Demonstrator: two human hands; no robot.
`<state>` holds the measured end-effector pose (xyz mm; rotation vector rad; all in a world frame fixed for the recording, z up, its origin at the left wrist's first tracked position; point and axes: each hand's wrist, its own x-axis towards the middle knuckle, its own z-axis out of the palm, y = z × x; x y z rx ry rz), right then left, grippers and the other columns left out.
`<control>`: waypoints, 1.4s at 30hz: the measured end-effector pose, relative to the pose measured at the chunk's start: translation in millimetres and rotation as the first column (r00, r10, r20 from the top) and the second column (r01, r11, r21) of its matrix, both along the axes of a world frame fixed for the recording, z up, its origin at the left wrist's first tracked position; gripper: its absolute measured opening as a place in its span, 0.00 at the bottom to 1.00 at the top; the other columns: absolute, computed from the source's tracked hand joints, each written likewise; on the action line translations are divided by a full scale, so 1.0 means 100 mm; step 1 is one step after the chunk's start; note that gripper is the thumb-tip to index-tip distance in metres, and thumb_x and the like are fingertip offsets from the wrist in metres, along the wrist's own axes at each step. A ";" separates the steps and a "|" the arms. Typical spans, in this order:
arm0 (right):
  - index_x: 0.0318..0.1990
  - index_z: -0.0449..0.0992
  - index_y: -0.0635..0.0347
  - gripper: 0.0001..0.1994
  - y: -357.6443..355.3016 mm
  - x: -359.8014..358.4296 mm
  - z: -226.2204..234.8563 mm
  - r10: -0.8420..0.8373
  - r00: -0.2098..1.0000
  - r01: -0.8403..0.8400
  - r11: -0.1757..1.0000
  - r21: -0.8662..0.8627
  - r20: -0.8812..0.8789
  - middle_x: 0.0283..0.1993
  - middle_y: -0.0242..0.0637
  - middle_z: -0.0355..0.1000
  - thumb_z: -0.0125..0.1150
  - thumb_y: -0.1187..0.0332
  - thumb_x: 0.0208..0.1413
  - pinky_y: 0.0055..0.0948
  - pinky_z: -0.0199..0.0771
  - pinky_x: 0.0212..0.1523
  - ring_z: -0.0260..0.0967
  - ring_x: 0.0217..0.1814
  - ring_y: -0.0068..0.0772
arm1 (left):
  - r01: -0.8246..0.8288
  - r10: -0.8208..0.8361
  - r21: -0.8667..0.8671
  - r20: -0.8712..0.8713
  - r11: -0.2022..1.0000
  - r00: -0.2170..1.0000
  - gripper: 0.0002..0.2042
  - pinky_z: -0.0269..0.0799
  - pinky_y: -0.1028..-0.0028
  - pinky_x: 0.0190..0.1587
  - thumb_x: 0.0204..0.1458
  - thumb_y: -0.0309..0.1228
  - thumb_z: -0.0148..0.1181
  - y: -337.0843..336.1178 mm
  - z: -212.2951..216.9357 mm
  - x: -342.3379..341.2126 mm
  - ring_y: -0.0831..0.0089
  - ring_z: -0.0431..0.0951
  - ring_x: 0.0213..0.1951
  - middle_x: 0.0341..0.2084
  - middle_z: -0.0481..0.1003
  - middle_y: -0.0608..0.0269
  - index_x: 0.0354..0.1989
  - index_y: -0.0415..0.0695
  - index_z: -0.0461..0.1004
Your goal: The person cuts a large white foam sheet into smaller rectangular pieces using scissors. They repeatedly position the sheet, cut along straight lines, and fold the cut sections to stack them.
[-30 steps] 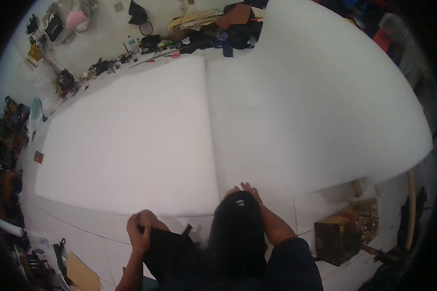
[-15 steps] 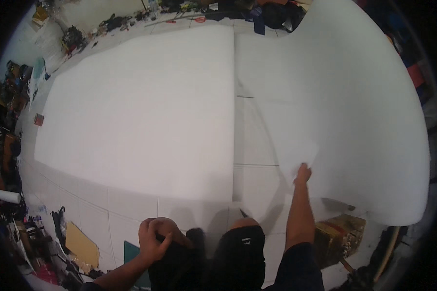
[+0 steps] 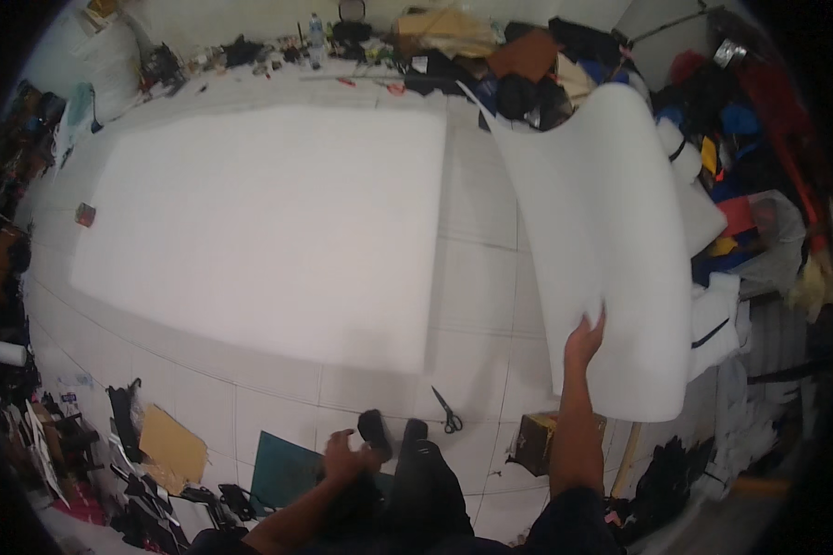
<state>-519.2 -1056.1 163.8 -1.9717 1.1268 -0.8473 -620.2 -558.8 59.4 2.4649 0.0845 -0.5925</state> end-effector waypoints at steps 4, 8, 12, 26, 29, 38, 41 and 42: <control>0.66 0.63 0.59 0.36 0.90 -0.10 0.77 0.527 0.774 -0.618 0.749 -0.240 -0.350 0.66 0.46 0.63 0.49 0.84 0.42 0.37 0.60 0.67 0.61 0.67 0.49 | 0.100 -0.168 -0.570 -0.068 0.816 0.983 0.30 0.63 0.58 0.61 0.55 0.50 0.60 -0.64 0.89 0.95 0.50 0.69 0.57 0.54 0.70 0.43 0.56 0.37 0.69; 0.65 0.65 0.51 0.40 1.87 -0.05 1.05 0.729 0.515 -0.834 0.548 -0.066 -0.452 0.62 0.43 0.66 0.55 0.84 0.36 0.40 0.71 0.58 0.64 0.63 0.51 | -0.012 -0.297 -0.826 -0.216 0.564 0.930 0.35 0.62 0.61 0.61 0.59 0.44 0.55 -1.05 2.20 2.03 0.51 0.68 0.60 0.55 0.70 0.40 0.69 0.39 0.51; 0.68 0.59 0.47 0.38 2.40 0.12 0.82 0.872 0.216 -0.940 0.307 0.149 -0.439 0.65 0.51 0.61 0.61 0.74 0.45 0.42 0.73 0.55 0.62 0.65 0.50 | 0.362 -0.412 -0.423 -0.029 0.830 0.911 0.37 0.71 0.58 0.50 0.56 0.31 0.52 -0.92 2.50 2.51 0.46 0.76 0.47 0.45 0.74 0.38 0.73 0.47 0.42; 0.62 0.64 0.62 0.26 3.67 3.26 0.52 0.814 0.494 -0.490 0.552 0.674 -0.307 0.42 0.44 0.70 0.51 0.64 0.56 0.42 0.77 0.30 0.68 0.36 0.36 | 0.219 -0.260 -0.657 0.035 0.722 0.965 0.32 0.72 0.60 0.52 0.63 0.36 0.49 1.29 2.18 2.89 0.52 0.76 0.48 0.48 0.74 0.43 0.73 0.54 0.44; 0.66 0.60 0.53 0.27 3.88 3.53 0.49 0.693 0.693 -0.358 0.571 0.739 -0.200 0.53 0.39 0.68 0.51 0.61 0.58 0.48 0.74 0.43 0.69 0.48 0.39 | -0.223 0.055 -0.768 -0.239 0.601 0.970 0.28 0.73 0.65 0.51 0.62 0.50 0.52 2.83 1.93 2.99 0.66 0.75 0.49 0.52 0.74 0.58 0.66 0.50 0.62; 0.50 0.68 0.64 0.16 4.83 4.91 0.07 0.416 0.875 -0.244 0.823 0.513 -0.250 0.37 0.37 0.71 0.45 0.60 0.64 0.33 0.68 0.25 0.68 0.32 0.30 | -0.838 0.841 0.067 -0.070 0.541 0.537 0.29 0.73 0.62 0.51 0.51 0.47 0.63 7.61 1.76 1.83 0.52 0.78 0.47 0.45 0.77 0.42 0.54 0.38 0.71; 0.52 0.67 0.64 0.18 5.18 5.43 0.31 0.421 0.879 -0.294 0.849 0.439 -0.225 0.38 0.36 0.71 0.46 0.59 0.64 0.32 0.68 0.24 0.68 0.32 0.30 | -0.884 0.884 -0.056 -0.039 0.464 0.466 0.27 0.73 0.63 0.50 0.52 0.45 0.63 8.53 1.94 2.06 0.54 0.79 0.46 0.44 0.77 0.43 0.54 0.38 0.71; 0.53 0.67 0.63 0.18 5.35 5.67 0.39 0.430 0.879 -0.310 0.844 0.438 -0.206 0.38 0.36 0.71 0.46 0.59 0.63 0.32 0.68 0.25 0.68 0.33 0.30 | -0.899 0.903 -0.109 -0.030 0.424 0.430 0.26 0.73 0.64 0.50 0.52 0.44 0.62 8.83 1.94 2.14 0.55 0.79 0.46 0.44 0.77 0.43 0.54 0.38 0.71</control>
